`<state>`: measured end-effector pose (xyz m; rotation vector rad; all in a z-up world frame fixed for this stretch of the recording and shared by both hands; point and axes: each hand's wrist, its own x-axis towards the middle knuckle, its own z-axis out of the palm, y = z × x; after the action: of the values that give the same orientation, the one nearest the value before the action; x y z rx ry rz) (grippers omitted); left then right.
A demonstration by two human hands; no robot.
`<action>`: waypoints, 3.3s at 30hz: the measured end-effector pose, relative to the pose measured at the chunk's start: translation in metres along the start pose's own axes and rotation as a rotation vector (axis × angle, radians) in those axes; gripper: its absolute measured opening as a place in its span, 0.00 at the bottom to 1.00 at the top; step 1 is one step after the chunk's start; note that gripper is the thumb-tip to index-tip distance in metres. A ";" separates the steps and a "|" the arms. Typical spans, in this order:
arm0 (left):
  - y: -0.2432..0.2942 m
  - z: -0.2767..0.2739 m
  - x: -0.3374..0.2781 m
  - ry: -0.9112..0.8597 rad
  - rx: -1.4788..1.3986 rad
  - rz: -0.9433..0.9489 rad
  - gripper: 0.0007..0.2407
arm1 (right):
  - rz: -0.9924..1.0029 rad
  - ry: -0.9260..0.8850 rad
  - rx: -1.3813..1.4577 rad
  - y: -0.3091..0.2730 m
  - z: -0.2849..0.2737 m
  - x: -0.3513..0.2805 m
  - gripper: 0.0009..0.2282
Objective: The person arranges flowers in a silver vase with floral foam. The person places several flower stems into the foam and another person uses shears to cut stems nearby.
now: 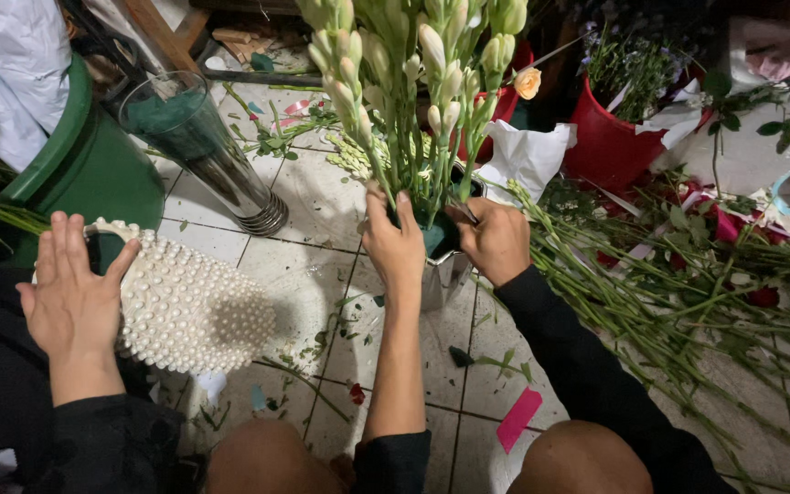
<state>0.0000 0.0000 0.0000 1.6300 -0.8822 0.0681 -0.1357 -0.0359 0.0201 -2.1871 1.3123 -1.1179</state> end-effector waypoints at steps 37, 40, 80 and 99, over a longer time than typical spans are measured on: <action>-0.018 0.004 0.002 0.195 -0.144 0.282 0.06 | 0.113 -0.182 -0.195 0.011 0.003 0.002 0.09; -0.016 0.004 0.001 0.198 -0.148 0.282 0.06 | 0.098 -0.183 -0.199 0.022 0.009 0.004 0.08; -0.123 0.009 0.036 -0.361 -0.824 -0.294 0.23 | 0.556 0.053 0.487 0.043 0.043 -0.090 0.24; -0.221 0.022 -0.041 -0.103 -0.417 -0.755 0.19 | 0.497 0.081 0.343 0.196 0.070 -0.139 0.01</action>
<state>0.0885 -0.0005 -0.2082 1.4767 -0.2782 -0.6843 -0.2304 -0.0229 -0.2110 -1.4778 1.4610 -1.1312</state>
